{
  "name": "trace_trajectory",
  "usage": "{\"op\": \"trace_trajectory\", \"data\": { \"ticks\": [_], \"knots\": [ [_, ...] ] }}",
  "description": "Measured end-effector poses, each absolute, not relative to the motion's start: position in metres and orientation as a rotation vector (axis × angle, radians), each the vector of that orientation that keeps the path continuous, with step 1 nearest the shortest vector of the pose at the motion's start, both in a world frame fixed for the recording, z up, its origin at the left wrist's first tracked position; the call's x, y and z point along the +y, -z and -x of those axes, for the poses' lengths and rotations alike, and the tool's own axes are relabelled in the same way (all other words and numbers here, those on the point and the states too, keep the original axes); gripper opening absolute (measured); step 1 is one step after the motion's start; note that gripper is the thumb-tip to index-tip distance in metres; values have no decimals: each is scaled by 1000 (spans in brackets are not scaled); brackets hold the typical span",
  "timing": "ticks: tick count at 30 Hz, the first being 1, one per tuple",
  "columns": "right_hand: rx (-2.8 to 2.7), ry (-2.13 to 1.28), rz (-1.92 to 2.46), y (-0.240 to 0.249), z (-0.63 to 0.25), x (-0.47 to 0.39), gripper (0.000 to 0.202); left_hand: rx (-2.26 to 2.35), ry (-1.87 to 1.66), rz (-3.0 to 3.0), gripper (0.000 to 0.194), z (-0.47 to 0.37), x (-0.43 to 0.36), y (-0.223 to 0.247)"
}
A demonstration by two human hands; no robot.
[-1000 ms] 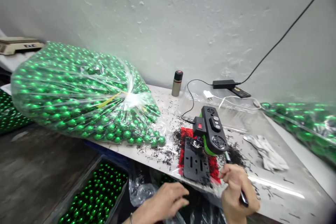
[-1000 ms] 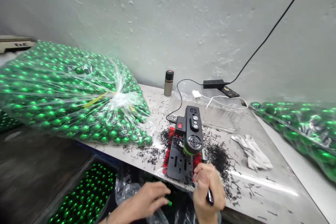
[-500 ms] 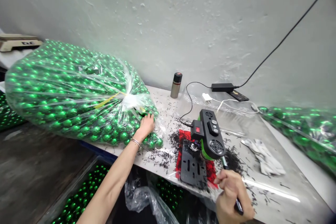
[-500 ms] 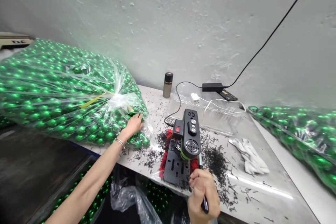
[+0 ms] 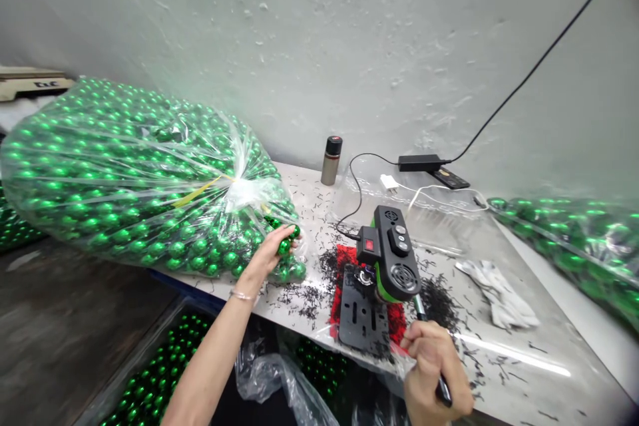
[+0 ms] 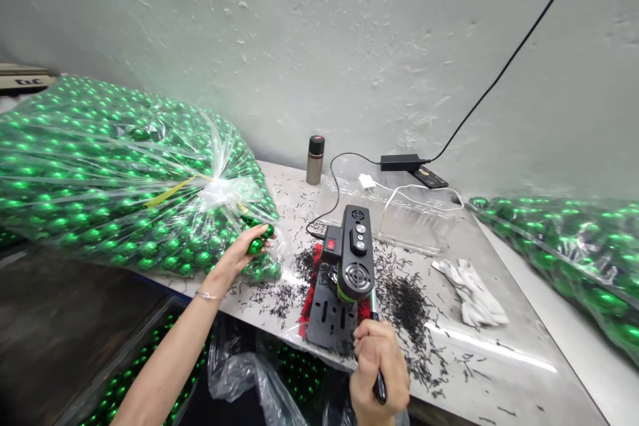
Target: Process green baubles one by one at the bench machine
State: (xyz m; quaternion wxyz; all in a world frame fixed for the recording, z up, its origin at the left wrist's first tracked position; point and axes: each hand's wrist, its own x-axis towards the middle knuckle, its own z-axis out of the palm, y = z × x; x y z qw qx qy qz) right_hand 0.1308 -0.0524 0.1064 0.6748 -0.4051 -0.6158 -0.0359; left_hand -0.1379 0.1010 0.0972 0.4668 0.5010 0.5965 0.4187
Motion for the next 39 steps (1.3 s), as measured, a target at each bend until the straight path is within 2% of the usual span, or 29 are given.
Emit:
{"op": "trace_trajectory", "data": {
  "ticks": [4,10,14,18,21,28,34,39],
  "knots": [
    [-1365,50,934,-105,-130,-54,27,980,-1132,-472,23,121,54,-98],
    [-1398,46,960,-111,-130,-56,27,903,-1032,-196,13,82,17,-79],
    [-1406,51,992,-119,-130,-56,28,928,-956,-388,14,56,8,-65],
    [-1391,43,1028,-124,-128,-56,27,1004,-940,-596,32,36,4,-60],
    [-1390,58,1029,-125,-128,-56,27,1051,-924,-760,38,26,2,-57],
    [-1411,69,1036,-123,-129,-58,27,1280,-875,-1320,29,10,0,-58],
    [-1470,72,1012,-122,-131,-58,24,1413,-701,-1642,36,4,1,-63],
    [-1481,78,1032,-122,-131,-60,24,1423,-691,-1888,36,4,1,-58]
  ]
}}
